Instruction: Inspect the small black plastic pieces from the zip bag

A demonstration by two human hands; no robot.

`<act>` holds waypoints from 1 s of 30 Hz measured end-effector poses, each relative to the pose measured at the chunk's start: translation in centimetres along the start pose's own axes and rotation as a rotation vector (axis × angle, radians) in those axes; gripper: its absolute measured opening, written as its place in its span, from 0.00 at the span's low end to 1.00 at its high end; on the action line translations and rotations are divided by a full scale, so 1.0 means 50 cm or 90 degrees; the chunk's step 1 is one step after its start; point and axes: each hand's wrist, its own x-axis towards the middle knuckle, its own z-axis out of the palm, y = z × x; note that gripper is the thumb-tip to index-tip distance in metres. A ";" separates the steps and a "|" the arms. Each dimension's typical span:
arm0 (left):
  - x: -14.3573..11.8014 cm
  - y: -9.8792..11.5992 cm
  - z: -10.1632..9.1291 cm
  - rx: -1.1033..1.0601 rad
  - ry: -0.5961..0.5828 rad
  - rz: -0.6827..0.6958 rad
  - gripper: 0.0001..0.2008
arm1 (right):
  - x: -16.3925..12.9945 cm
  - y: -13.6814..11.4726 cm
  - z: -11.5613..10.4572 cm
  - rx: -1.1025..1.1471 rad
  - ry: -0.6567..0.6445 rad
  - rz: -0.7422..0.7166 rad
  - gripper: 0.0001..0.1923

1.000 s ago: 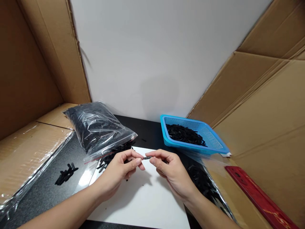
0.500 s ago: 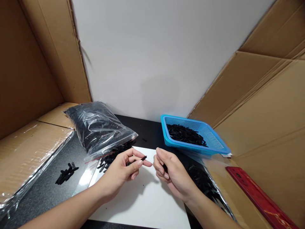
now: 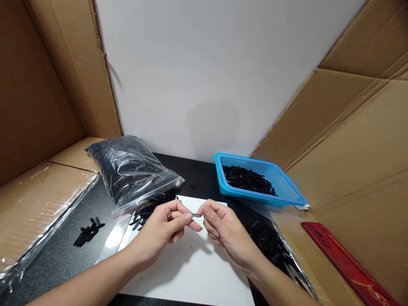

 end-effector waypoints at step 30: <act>-0.005 0.002 -0.003 -0.065 -0.041 -0.036 0.10 | -0.014 -0.011 0.002 -0.284 0.168 -0.208 0.09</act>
